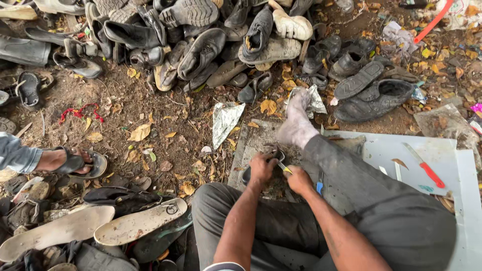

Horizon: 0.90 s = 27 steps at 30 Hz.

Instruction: The person sits on the ground and uses a knife to cut and separate the sole from a black shoe. They repeatedly pry and slice along the shoe's edge to detach the sole, then remove the insole from the shoe upper.

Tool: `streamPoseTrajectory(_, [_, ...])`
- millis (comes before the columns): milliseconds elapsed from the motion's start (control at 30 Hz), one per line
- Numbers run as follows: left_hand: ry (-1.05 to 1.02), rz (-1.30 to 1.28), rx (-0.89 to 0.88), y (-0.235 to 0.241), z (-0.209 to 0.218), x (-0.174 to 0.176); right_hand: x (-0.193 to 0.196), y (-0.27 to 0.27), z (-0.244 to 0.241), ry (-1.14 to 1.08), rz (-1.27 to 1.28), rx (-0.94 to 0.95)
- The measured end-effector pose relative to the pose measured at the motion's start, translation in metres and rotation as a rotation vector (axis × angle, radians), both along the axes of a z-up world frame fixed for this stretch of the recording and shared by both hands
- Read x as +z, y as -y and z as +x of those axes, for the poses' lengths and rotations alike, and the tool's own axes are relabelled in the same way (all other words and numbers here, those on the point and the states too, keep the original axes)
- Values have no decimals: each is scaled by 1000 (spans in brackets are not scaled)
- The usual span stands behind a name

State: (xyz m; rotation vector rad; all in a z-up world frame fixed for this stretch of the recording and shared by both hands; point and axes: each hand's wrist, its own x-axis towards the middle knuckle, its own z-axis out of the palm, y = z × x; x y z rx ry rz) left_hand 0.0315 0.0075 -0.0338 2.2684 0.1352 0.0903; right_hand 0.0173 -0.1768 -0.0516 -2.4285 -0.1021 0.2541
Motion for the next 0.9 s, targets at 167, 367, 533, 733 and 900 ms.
streamPoseTrajectory(167, [114,-209,294,8,27,-22,21,-39,14,53,-38,-137])
streamPoseTrajectory(367, [-44,-642,252,-3,25,-34,75,-45,-16,-144,-51,-143])
streamPoseTrajectory(533, [-39,-938,233,-9,31,-31,102,-46,-42,-194,-172,-136])
streamPoseTrajectory(733, [-92,-979,202,-16,32,-41,78,-58,-15,-178,-73,-149])
streamPoseTrajectory(900, [34,-1137,255,-26,43,-47,60,-57,-49,-63,-147,-61])
